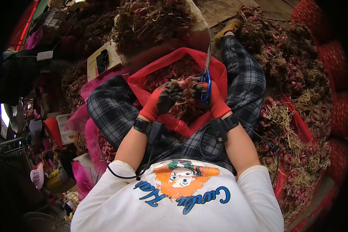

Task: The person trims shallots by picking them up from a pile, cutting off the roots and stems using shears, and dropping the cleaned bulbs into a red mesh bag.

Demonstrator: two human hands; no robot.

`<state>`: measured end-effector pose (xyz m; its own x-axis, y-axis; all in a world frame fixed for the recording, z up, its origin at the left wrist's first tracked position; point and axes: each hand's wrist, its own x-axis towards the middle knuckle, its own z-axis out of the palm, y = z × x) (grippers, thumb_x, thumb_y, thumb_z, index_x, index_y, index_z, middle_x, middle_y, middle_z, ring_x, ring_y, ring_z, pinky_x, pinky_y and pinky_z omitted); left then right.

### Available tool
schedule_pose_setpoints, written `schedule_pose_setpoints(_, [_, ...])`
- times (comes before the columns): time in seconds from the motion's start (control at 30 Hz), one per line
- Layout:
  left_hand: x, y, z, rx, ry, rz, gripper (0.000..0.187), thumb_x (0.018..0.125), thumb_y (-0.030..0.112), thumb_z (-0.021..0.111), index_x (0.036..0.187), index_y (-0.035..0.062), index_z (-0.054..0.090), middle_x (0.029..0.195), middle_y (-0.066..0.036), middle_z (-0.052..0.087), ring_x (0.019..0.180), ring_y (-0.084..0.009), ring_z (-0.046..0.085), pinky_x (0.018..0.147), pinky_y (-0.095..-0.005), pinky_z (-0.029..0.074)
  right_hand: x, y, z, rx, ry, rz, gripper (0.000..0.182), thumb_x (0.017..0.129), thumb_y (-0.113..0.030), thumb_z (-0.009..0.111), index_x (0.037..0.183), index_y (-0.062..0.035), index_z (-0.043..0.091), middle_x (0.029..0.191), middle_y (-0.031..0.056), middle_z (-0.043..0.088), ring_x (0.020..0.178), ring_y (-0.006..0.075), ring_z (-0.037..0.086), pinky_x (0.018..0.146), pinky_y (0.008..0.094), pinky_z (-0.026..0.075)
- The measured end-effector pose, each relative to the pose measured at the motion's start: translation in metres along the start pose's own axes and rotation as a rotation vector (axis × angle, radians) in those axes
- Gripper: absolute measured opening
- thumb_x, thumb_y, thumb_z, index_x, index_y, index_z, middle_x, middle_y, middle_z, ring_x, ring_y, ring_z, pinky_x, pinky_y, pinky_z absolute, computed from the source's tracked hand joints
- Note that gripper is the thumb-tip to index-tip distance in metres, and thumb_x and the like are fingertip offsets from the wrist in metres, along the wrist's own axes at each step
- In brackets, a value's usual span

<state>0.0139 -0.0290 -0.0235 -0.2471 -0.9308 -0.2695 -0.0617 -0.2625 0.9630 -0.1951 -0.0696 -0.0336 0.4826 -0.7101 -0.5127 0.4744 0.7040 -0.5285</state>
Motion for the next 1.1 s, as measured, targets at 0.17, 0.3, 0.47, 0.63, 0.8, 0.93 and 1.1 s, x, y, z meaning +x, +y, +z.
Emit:
schedule_pose_setpoints(0.17, [0.006, -0.009, -0.009, 0.557, -0.017, 0.303, 0.032, 0.089, 0.012, 0.055, 0.118, 0.0011, 0.049, 0.099, -0.006, 0.059, 0.09, -0.0143, 0.061, 0.079, -0.0272, 0.051, 0.017, 0.016, -0.019, 0.186, -0.126, 0.011, 0.023, 0.078, -0.012, 0.057, 0.1, -0.0031, 0.054, 0.078, 0.0037, 0.056, 0.065, 0.0161, 0.058, 0.059, 0.0342, 0.055])
schedule_pose_setpoints(0.3, [0.008, -0.002, 0.009, -0.536, 0.126, -0.19, 0.038, 0.087, 0.006, 0.054, 0.125, 0.0022, 0.046, 0.111, -0.006, 0.057, 0.095, -0.0151, 0.059, 0.085, -0.0286, 0.048, 0.031, 0.025, -0.036, 0.385, -0.461, 0.15, 0.01, 0.082, -0.014, 0.052, 0.089, -0.0066, 0.05, 0.072, 0.0009, 0.048, 0.061, 0.012, 0.05, 0.057, 0.0259, 0.046])
schedule_pose_setpoints(0.47, [0.012, 0.005, 0.014, -0.337, -0.039, 0.079, 0.042, 0.086, 0.003, 0.055, 0.127, 0.0028, 0.045, 0.119, -0.006, 0.056, 0.101, -0.0122, 0.057, 0.086, -0.0278, 0.047, 0.018, 0.014, -0.022, 0.414, -0.47, 0.172, 0.006, 0.086, -0.014, 0.049, 0.085, -0.008, 0.048, 0.072, -0.0007, 0.044, 0.061, 0.0091, 0.045, 0.056, 0.0231, 0.041])
schedule_pose_setpoints(0.63, [0.006, 0.013, 0.002, -0.1, -0.115, -0.031, 0.039, 0.084, 0.002, 0.058, 0.122, 0.0014, 0.049, 0.107, -0.002, 0.062, 0.095, -0.0102, 0.058, 0.082, -0.0245, 0.047, 0.013, 0.011, -0.022, 0.347, -0.379, 0.115, 0.005, 0.088, -0.012, 0.047, 0.088, -0.0073, 0.049, 0.075, -0.0001, 0.046, 0.064, 0.0088, 0.046, 0.058, 0.0231, 0.043])
schedule_pose_setpoints(0.8, [-0.002, 0.017, 0.008, 0.042, -0.214, 0.164, 0.036, 0.085, 0.004, 0.058, 0.12, 0.0018, 0.05, 0.11, -0.004, 0.06, 0.093, -0.0083, 0.057, 0.082, -0.0237, 0.047, 0.016, 0.011, -0.016, 0.409, -0.329, 0.072, 0.005, 0.088, -0.013, 0.048, 0.084, -0.0089, 0.047, 0.073, -0.0003, 0.047, 0.067, 0.0099, 0.05, 0.059, 0.0244, 0.044])
schedule_pose_setpoints(0.93, [-0.004, 0.013, 0.007, 0.307, -0.22, 0.256, 0.037, 0.088, 0.009, 0.057, 0.124, 0.0021, 0.048, 0.115, -0.007, 0.057, 0.097, -0.0104, 0.058, 0.085, -0.026, 0.048, 0.019, 0.012, -0.019, 0.401, -0.428, 0.041, 0.004, 0.086, -0.012, 0.05, 0.087, -0.0086, 0.048, 0.075, -0.0002, 0.048, 0.07, 0.0108, 0.052, 0.062, 0.025, 0.046])
schedule_pose_setpoints(1.1, [-0.008, -0.002, -0.006, -0.069, -0.252, 0.021, 0.036, 0.09, 0.013, 0.057, 0.123, 0.0022, 0.049, 0.112, -0.007, 0.058, 0.098, -0.0155, 0.059, 0.084, -0.0288, 0.049, 0.016, 0.013, -0.013, 0.337, -0.424, -0.037, 0.007, 0.085, -0.007, 0.05, 0.092, -0.0075, 0.049, 0.081, 0.0, 0.048, 0.074, 0.0107, 0.054, 0.067, 0.0239, 0.048])
